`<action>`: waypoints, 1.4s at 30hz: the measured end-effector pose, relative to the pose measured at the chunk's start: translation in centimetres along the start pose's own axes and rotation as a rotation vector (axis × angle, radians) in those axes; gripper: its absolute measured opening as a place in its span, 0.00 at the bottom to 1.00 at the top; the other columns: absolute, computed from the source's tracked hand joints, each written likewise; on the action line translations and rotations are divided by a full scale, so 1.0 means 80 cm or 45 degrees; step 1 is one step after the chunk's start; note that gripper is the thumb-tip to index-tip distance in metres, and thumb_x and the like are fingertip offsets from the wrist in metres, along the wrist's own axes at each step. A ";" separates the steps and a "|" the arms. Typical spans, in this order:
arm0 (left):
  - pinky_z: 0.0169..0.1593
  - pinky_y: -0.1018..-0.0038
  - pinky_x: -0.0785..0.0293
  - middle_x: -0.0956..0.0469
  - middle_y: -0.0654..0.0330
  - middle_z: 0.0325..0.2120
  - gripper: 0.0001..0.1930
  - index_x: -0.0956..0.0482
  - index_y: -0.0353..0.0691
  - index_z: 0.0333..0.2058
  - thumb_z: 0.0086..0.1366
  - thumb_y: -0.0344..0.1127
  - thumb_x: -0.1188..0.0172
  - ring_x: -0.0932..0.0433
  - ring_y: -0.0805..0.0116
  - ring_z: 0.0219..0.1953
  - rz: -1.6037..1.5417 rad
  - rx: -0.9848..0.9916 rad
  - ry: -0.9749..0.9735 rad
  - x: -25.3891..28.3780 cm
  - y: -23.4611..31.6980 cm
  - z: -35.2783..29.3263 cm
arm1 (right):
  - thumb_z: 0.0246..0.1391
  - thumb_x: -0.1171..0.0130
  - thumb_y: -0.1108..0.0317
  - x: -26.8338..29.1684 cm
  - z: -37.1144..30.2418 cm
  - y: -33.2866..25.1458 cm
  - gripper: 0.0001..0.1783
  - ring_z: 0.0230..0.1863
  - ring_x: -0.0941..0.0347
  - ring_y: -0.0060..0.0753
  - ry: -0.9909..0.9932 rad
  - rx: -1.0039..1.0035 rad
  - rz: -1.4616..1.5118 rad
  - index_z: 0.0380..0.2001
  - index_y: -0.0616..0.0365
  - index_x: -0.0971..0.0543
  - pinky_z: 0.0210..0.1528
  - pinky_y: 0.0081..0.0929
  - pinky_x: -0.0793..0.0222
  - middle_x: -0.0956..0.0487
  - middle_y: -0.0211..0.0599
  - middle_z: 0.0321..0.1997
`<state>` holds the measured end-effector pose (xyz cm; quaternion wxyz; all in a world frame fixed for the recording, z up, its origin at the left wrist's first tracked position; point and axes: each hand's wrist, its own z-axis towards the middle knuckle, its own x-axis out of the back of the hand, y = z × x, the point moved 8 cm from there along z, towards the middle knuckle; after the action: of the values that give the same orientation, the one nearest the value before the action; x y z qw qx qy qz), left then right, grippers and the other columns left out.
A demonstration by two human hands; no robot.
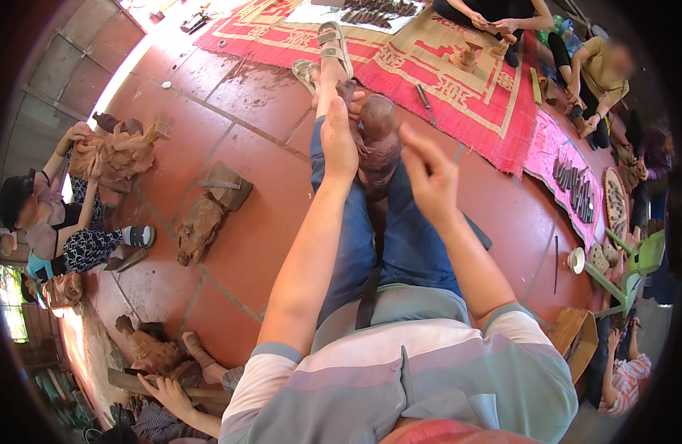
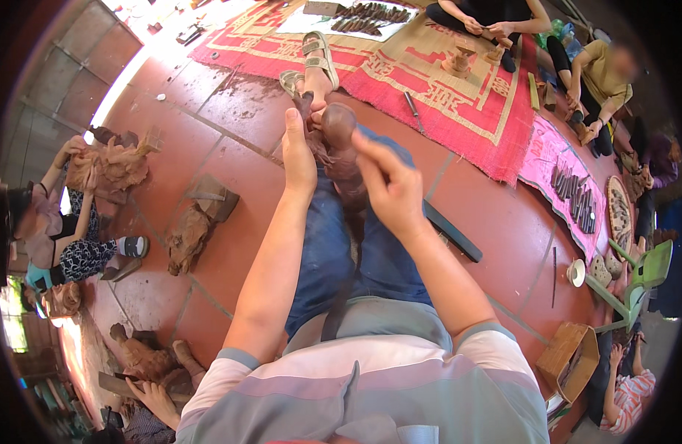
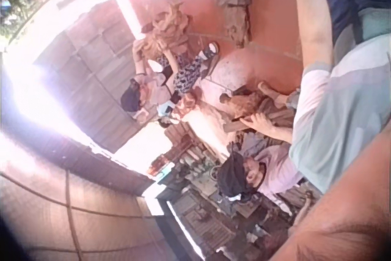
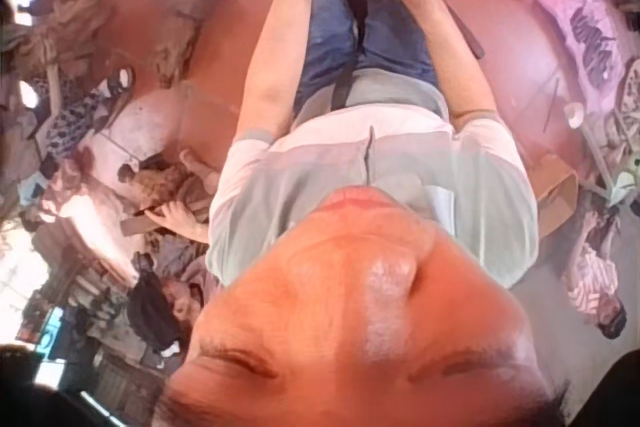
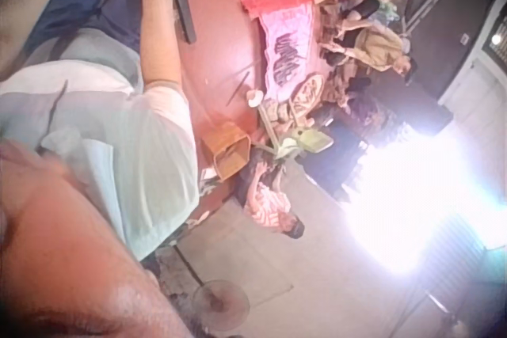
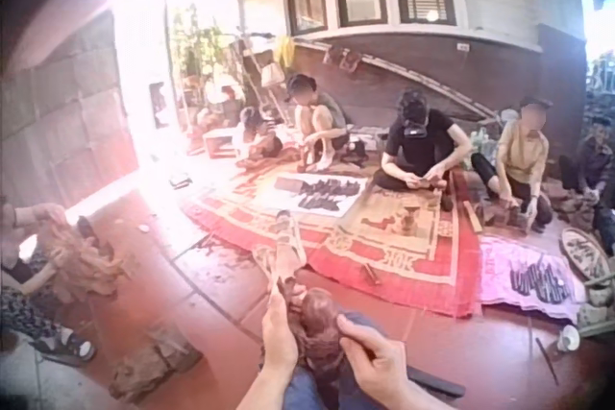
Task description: The person sits on the floor and carves a small piece of wood using a knife. They hold the wood in their left hand and use the knife in their right hand to shape it, occasionally rotating the piece to work on different sides.
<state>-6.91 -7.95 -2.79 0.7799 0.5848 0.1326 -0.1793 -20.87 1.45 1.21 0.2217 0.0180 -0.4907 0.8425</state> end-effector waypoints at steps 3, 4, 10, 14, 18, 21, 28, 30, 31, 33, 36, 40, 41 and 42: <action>0.42 0.79 0.33 0.27 0.63 0.31 0.29 0.29 0.33 0.44 0.69 0.55 0.67 0.30 0.76 0.33 0.049 -0.021 0.065 0.000 0.006 0.000 | 0.52 0.46 0.74 -0.006 0.025 -0.018 0.15 0.33 0.22 0.33 0.075 0.178 -0.119 0.45 0.53 0.23 0.35 0.24 0.29 0.21 0.39 0.39; 0.42 0.79 0.33 0.27 0.63 0.31 0.29 0.28 0.33 0.44 0.69 0.54 0.67 0.30 0.76 0.33 0.060 -0.002 0.047 -0.008 0.003 0.002 | 0.51 0.46 0.75 -0.008 0.016 -0.008 0.16 0.33 0.22 0.35 0.065 0.304 -0.251 0.45 0.53 0.23 0.34 0.25 0.29 0.21 0.39 0.38; 0.43 0.78 0.33 0.26 0.63 0.33 0.25 0.28 0.33 0.43 0.70 0.51 0.65 0.30 0.76 0.35 -0.011 0.018 -0.024 -0.012 -0.005 0.004 | 0.51 0.45 0.75 -0.015 -0.022 0.038 0.14 0.31 0.22 0.31 -0.192 0.203 -0.416 0.42 0.54 0.22 0.32 0.24 0.29 0.20 0.40 0.36; 0.36 0.78 0.31 0.26 0.61 0.25 0.20 0.25 0.37 0.39 0.70 0.46 0.61 0.27 0.74 0.30 0.084 -0.273 0.174 0.021 0.026 0.003 | 0.55 0.46 0.72 -0.019 0.003 -0.028 0.11 0.38 0.25 0.24 -0.106 0.204 -0.110 0.41 0.60 0.22 0.41 0.21 0.31 0.20 0.39 0.39; 0.38 0.70 0.32 0.30 0.58 0.25 0.14 0.30 0.39 0.29 0.67 0.41 0.58 0.30 0.67 0.30 -0.071 -0.169 -0.007 -0.021 -0.009 -0.007 | 0.60 0.53 0.70 -0.002 0.032 0.054 0.18 0.46 0.28 0.33 -0.064 -0.079 0.444 0.53 0.62 0.32 0.48 0.26 0.32 0.26 0.45 0.49; 0.40 0.70 0.33 0.27 0.55 0.28 0.19 0.26 0.35 0.31 0.66 0.46 0.56 0.28 0.65 0.33 0.064 -0.210 0.226 -0.017 -0.016 -0.022 | 0.60 0.52 0.70 -0.002 0.005 0.071 0.18 0.53 0.32 0.33 -0.155 0.048 0.016 0.52 0.66 0.32 0.53 0.26 0.35 0.29 0.44 0.53; 0.40 0.72 0.33 0.28 0.53 0.26 0.23 0.28 0.34 0.30 0.67 0.50 0.59 0.28 0.62 0.33 0.259 -0.148 0.283 -0.020 -0.001 -0.030 | 0.60 0.54 0.72 -0.007 -0.047 0.069 0.18 0.53 0.31 0.33 -0.296 0.159 -0.175 0.53 0.65 0.32 0.53 0.26 0.36 0.28 0.43 0.53; 0.39 0.70 0.33 0.28 0.53 0.26 0.23 0.27 0.33 0.29 0.67 0.50 0.58 0.28 0.61 0.33 0.251 -0.176 0.304 -0.022 0.002 -0.030 | 0.60 0.54 0.71 0.028 -0.025 0.106 0.18 0.52 0.30 0.32 -0.271 -0.212 -0.181 0.53 0.65 0.31 0.51 0.25 0.34 0.28 0.42 0.53; 0.39 0.70 0.33 0.28 0.53 0.26 0.23 0.27 0.33 0.29 0.67 0.50 0.58 0.28 0.61 0.33 0.260 -0.214 0.326 -0.019 0.005 -0.031 | 0.60 0.54 0.71 0.039 -0.018 0.108 0.18 0.51 0.30 0.31 -0.240 -0.268 -0.163 0.52 0.65 0.31 0.50 0.25 0.34 0.28 0.42 0.53; 0.39 0.70 0.33 0.28 0.53 0.26 0.23 0.27 0.33 0.29 0.66 0.49 0.58 0.27 0.61 0.33 0.271 -0.291 0.354 -0.014 0.009 -0.030 | 0.60 0.55 0.71 0.046 0.007 0.090 0.18 0.50 0.29 0.30 -0.146 -0.235 -0.105 0.52 0.65 0.31 0.48 0.24 0.32 0.27 0.41 0.53; 0.40 0.71 0.33 0.27 0.53 0.27 0.22 0.26 0.32 0.30 0.66 0.49 0.56 0.28 0.63 0.33 0.213 -0.209 0.344 -0.015 -0.006 -0.028 | 0.60 0.56 0.72 0.026 0.011 0.060 0.18 0.50 0.29 0.30 -0.113 0.179 -0.231 0.52 0.66 0.31 0.48 0.24 0.31 0.28 0.41 0.53; 0.41 0.71 0.33 0.27 0.54 0.27 0.23 0.27 0.32 0.31 0.66 0.50 0.57 0.28 0.63 0.33 0.207 -0.216 0.306 -0.017 -0.002 -0.027 | 0.60 0.57 0.76 0.011 -0.051 0.118 0.17 0.53 0.31 0.33 -0.209 0.263 -0.141 0.52 0.67 0.31 0.55 0.28 0.35 0.29 0.43 0.55; 0.41 0.72 0.33 0.27 0.54 0.27 0.23 0.27 0.32 0.32 0.66 0.50 0.57 0.28 0.63 0.33 0.211 -0.235 0.311 -0.014 -0.001 -0.030 | 0.60 0.57 0.76 0.007 -0.063 0.134 0.17 0.53 0.31 0.34 -0.268 0.300 -0.138 0.52 0.67 0.31 0.55 0.28 0.35 0.29 0.43 0.55; 0.41 0.72 0.33 0.27 0.54 0.27 0.23 0.27 0.32 0.32 0.67 0.50 0.57 0.28 0.64 0.33 0.225 -0.213 0.315 -0.016 0.000 -0.034 | 0.60 0.57 0.76 0.011 -0.068 0.131 0.17 0.54 0.31 0.33 -0.267 0.281 -0.072 0.53 0.67 0.32 0.54 0.26 0.35 0.29 0.43 0.55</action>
<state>-8.07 -5.19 -3.00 0.8163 0.5449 0.1899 -0.0250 -24.75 1.87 -9.97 0.1895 0.1439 -0.4148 0.8782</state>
